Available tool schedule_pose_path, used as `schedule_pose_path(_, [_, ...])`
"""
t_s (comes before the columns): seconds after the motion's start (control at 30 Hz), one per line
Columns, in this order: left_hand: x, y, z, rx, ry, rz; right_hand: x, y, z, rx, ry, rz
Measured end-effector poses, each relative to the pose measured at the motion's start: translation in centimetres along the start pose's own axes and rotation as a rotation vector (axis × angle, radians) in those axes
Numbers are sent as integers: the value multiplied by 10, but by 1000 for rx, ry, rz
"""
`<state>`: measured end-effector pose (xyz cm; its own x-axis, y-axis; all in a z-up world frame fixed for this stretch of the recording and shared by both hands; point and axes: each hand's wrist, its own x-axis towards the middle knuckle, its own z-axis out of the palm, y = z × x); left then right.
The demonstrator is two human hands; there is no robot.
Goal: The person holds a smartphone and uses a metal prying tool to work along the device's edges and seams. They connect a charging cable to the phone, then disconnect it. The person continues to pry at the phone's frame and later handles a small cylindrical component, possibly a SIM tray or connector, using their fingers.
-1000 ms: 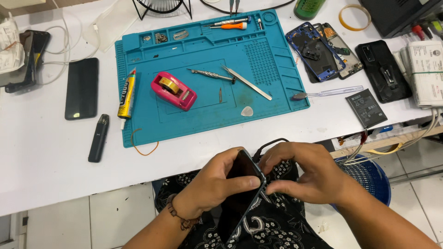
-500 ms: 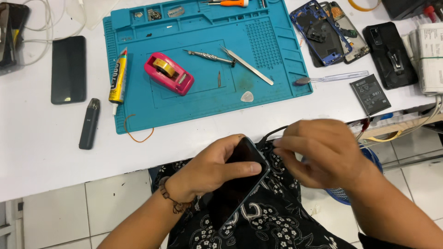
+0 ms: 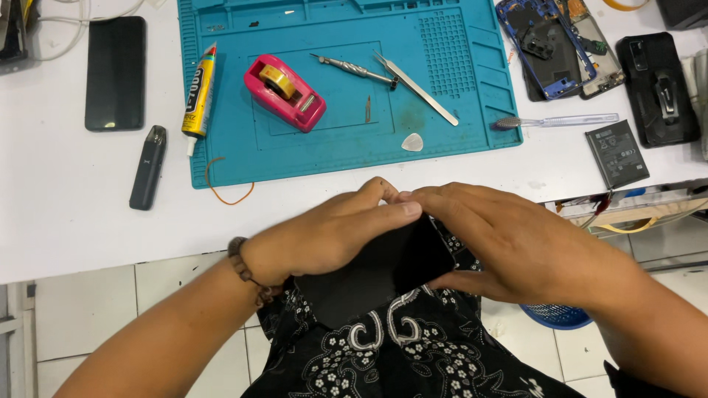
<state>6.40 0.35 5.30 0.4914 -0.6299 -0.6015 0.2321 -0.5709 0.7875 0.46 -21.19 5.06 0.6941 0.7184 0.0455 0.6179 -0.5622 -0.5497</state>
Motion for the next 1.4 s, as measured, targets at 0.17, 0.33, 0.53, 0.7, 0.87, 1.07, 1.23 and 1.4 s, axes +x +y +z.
schedule_pose_path(0.17, [0,-29,-32,-444,-108,51,-11,12,14,-188,161,-35])
schedule_pose_path(0.33, [-1,-57,-32,-792,-227,468,-12,26,44,-430,347,-48])
schedule_pose_path(0.53, [11,-68,-1,-895,126,703,5,25,55,-510,488,-10])
schedule_pose_path(0.7, [13,-52,9,-706,450,601,15,30,62,-455,451,-20])
schedule_pose_path(0.87, [17,-45,-1,-631,522,524,25,32,62,-375,465,44])
schedule_pose_path(1.07, [20,-30,-17,-585,553,488,38,34,57,-373,556,58])
schedule_pose_path(1.23, [20,-11,-36,-677,436,512,47,46,49,-314,605,67])
schedule_pose_path(1.4, [25,4,-66,-861,248,536,59,47,33,-240,587,190])
